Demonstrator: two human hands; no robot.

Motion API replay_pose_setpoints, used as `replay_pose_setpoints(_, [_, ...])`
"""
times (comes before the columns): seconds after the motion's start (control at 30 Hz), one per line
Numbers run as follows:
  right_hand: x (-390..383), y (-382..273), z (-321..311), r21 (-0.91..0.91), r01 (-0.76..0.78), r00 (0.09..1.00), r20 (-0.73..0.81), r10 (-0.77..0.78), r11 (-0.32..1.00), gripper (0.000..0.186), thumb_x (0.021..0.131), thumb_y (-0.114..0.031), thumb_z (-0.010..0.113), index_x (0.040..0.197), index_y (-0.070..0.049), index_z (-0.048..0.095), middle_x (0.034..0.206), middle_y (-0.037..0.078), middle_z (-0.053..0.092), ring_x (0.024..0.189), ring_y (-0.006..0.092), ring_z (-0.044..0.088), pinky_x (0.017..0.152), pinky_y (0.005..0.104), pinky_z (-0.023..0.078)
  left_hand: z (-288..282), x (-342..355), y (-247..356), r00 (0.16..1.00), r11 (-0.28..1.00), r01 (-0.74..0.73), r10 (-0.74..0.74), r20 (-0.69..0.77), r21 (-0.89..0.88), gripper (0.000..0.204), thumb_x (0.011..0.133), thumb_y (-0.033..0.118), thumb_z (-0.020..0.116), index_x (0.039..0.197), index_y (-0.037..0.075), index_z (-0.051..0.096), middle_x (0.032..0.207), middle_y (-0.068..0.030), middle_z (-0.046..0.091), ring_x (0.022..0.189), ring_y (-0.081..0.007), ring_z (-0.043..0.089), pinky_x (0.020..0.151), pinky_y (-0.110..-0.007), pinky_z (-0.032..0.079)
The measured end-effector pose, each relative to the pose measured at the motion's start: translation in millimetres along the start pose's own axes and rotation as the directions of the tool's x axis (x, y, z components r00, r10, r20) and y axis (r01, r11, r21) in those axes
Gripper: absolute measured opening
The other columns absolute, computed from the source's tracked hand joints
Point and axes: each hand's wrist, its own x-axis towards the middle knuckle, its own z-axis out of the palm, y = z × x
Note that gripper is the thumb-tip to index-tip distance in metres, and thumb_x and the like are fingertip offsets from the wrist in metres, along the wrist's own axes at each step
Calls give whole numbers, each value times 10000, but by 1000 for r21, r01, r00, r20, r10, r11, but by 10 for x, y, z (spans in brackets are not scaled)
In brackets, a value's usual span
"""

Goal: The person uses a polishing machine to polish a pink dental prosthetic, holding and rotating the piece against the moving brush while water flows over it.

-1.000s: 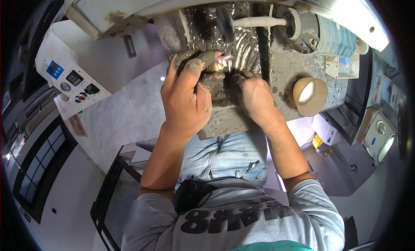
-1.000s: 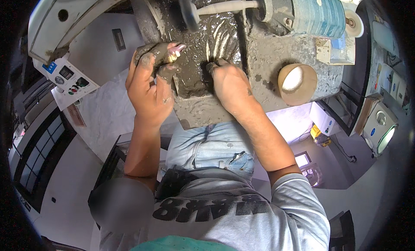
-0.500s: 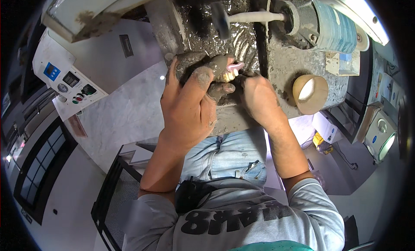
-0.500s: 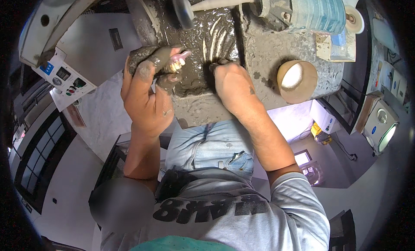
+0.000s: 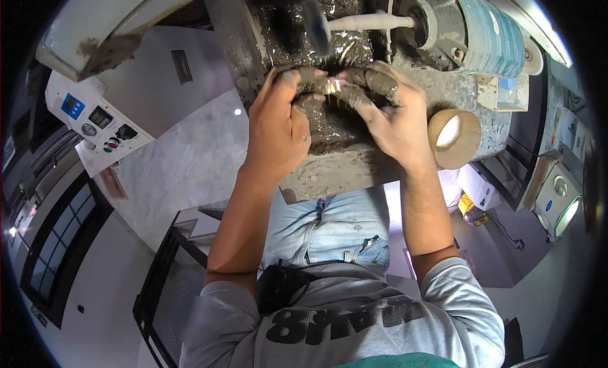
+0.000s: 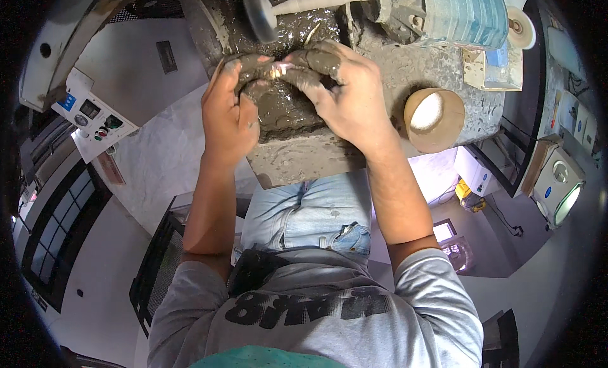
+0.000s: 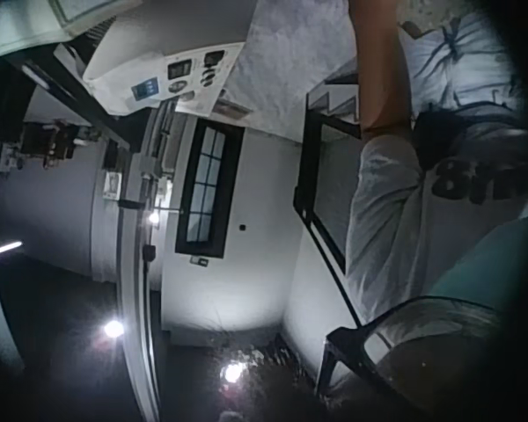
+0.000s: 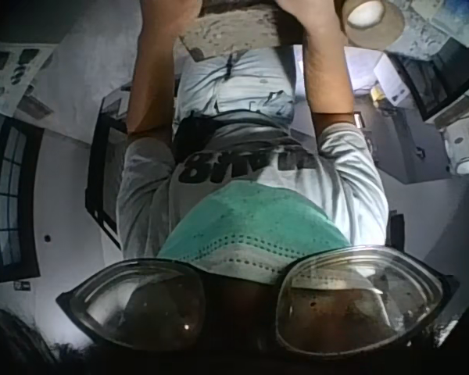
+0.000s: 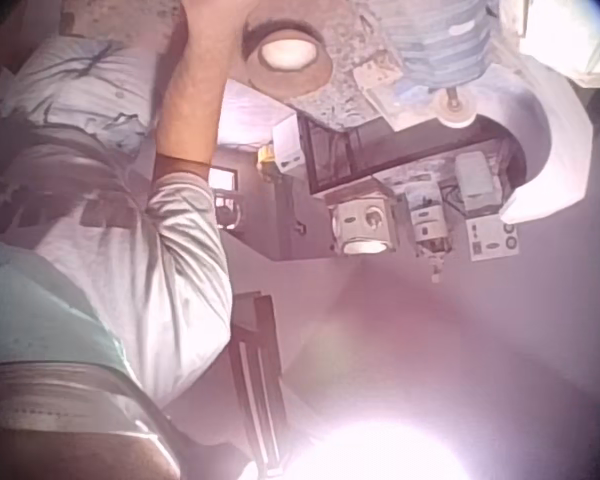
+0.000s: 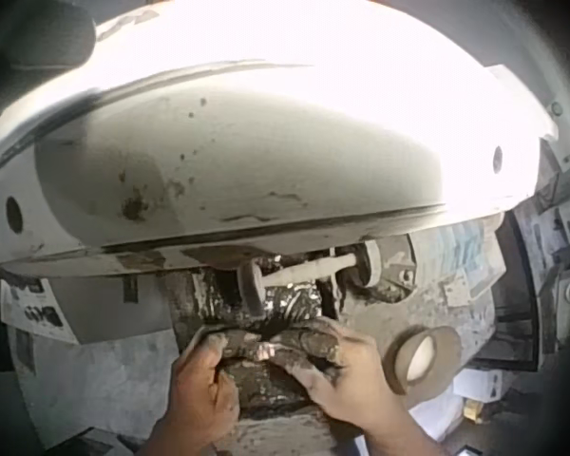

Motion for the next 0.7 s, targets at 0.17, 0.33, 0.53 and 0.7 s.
replay_pose_setpoints(0.17, [129, 170, 167, -22, -1, 997, -83, -1, 1000, 229, 737, -13, 705, 965, -23, 733, 878, 167, 684, 785, 325, 671, 710, 367, 527, 109, 135, -411, 997, 991, -17, 6, -78, -136, 484, 836, -201, 370, 1295, -78, 465, 1179, -103, 601, 1025, -141, 598, 800, -214, 479])
replay_pose_setpoints(0.33, [247, 153, 249, -93, -47, 991, -126, 35, 995, 202, 710, -2, 684, 909, -7, 715, 905, 192, 681, 827, 384, 663, 740, 412, 528, 107, 234, -487, 988, 990, 70, -86, -128, -123, 449, 853, -200, 376, 1272, -82, 485, 1176, -109, 604, 1062, -141, 582, 905, -235, 453])
replay_pose_setpoints(0.53, [224, 85, 216, -117, -66, 994, -93, 55, 991, 203, 713, 0, 681, 914, -2, 713, 899, 204, 678, 825, 382, 666, 747, 418, 530, 96, 261, -388, 992, 984, 70, -85, -90, -163, 461, 818, -220, 371, 1233, -89, 521, 1154, -118, 617, 1077, -142, 576, 938, -246, 440])
replay_pose_setpoints(0.7, [196, 111, 230, -102, -84, 991, -117, 72, 991, 211, 707, -4, 693, 918, 8, 706, 906, 210, 681, 820, 389, 666, 753, 422, 531, 38, 266, -196, 984, 967, 170, -178, -27, -191, 499, 775, -211, 355, 1236, -106, 513, 1144, -134, 618, 1083, -188, 584, 984, -287, 424])
